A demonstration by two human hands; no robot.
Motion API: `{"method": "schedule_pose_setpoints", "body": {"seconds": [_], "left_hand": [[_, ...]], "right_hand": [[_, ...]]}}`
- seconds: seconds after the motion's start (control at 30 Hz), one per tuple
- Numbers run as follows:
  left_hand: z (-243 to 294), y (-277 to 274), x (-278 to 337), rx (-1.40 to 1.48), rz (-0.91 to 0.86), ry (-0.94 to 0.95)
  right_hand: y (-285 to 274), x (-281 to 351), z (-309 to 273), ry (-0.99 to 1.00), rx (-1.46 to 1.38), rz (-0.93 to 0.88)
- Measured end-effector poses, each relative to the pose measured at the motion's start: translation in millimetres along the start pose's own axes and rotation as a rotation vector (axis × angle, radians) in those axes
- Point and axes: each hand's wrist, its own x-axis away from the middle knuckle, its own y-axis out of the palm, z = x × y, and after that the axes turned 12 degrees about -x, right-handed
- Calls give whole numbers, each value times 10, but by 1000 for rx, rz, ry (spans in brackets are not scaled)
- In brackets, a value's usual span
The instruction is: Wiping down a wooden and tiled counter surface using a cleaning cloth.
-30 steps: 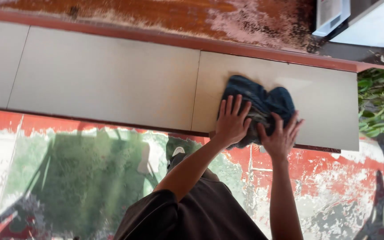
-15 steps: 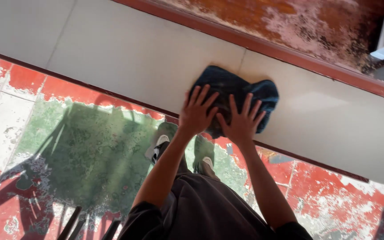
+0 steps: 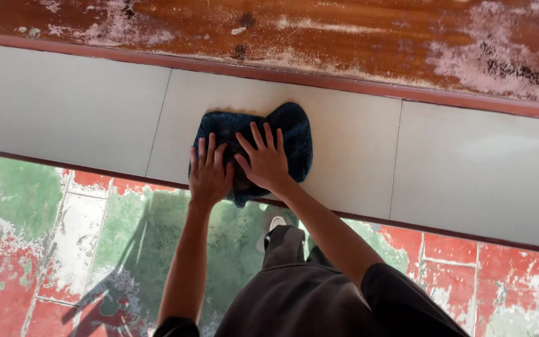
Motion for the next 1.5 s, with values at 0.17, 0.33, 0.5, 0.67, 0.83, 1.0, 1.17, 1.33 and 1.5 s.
{"method": "schedule_pose_setpoints", "body": {"seconds": [0.17, 0.33, 0.5, 0.67, 0.83, 1.0, 1.17, 1.33, 1.5], "left_hand": [[494, -278, -167, 57, -41, 26], [1407, -218, -259, 21, -59, 116], [2746, -50, -307, 114, -82, 237], [4066, 124, -280, 198, -27, 330], [4669, 320, -416, 236, 41, 466], [4557, 482, -618, 357, 93, 472], [3970, 624, -1046, 296, 99, 408], [2547, 743, -1423, 247, 155, 318], [592, 662, -1581, 103, 27, 242]], "right_hand": [[-531, 350, 80, 20, 83, -16], [-1178, 998, 499, 131, 162, -53], [-1950, 1884, 1149, 293, 204, 63], [-2587, 2711, 1701, 547, 267, 153], [-2695, 3007, 2049, 797, 377, 281], [-2581, 2656, 2199, 922, 356, 256], [-2012, 1916, 2374, 882, 392, 293], [-1134, 657, 1976, 708, 435, 288], [123, -660, 1015, 624, 394, 173]]}}
